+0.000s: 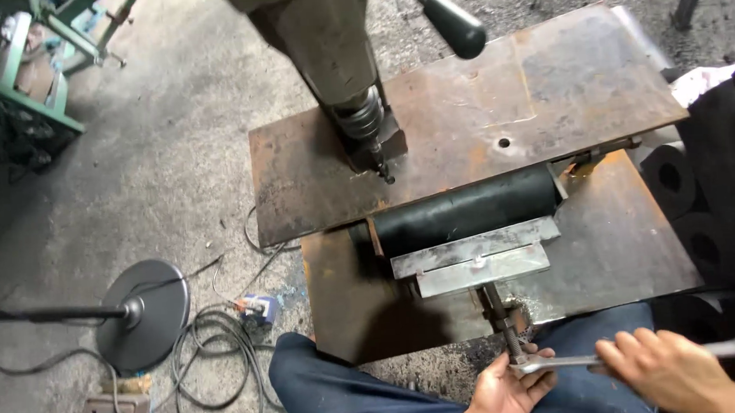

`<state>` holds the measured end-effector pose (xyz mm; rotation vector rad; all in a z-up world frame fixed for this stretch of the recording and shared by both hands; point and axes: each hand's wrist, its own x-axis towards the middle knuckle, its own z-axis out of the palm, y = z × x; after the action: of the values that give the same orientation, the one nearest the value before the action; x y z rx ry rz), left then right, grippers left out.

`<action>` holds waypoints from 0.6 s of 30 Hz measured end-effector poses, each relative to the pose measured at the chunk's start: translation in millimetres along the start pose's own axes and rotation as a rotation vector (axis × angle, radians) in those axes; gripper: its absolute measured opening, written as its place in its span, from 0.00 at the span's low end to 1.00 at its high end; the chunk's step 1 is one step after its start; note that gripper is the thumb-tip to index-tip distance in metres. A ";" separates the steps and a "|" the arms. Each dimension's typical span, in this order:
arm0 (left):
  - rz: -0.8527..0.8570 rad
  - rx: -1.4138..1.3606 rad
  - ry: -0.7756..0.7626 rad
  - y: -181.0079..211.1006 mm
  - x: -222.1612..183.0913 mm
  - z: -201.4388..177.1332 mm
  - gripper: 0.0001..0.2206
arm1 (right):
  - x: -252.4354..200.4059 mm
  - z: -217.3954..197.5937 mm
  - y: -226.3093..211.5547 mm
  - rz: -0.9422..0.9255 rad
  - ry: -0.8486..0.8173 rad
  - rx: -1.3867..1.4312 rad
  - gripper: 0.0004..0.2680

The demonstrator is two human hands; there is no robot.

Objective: Measuring a metal part with a tape measure and fitting it into a machine fixture using a wrench and hammer.

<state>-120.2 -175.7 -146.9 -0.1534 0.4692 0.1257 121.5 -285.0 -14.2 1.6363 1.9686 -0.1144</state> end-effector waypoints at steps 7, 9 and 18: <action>-0.009 -0.075 0.048 1.7 4.6 -2.5 0.22 | 20.8 47.3 25.9 0.034 0.115 0.642 0.13; 0.013 -0.050 0.034 2.0 1.7 1.5 0.22 | 15.6 44.4 26.9 0.017 0.065 0.671 0.13; -0.064 -0.112 0.009 5.3 11.5 -7.2 0.24 | -2.6 30.7 18.8 0.162 -0.108 0.580 0.09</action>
<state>-114.0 -170.8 -159.2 -0.2780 0.4656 0.0888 150.4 -295.4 -33.2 2.0848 1.8077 -0.7532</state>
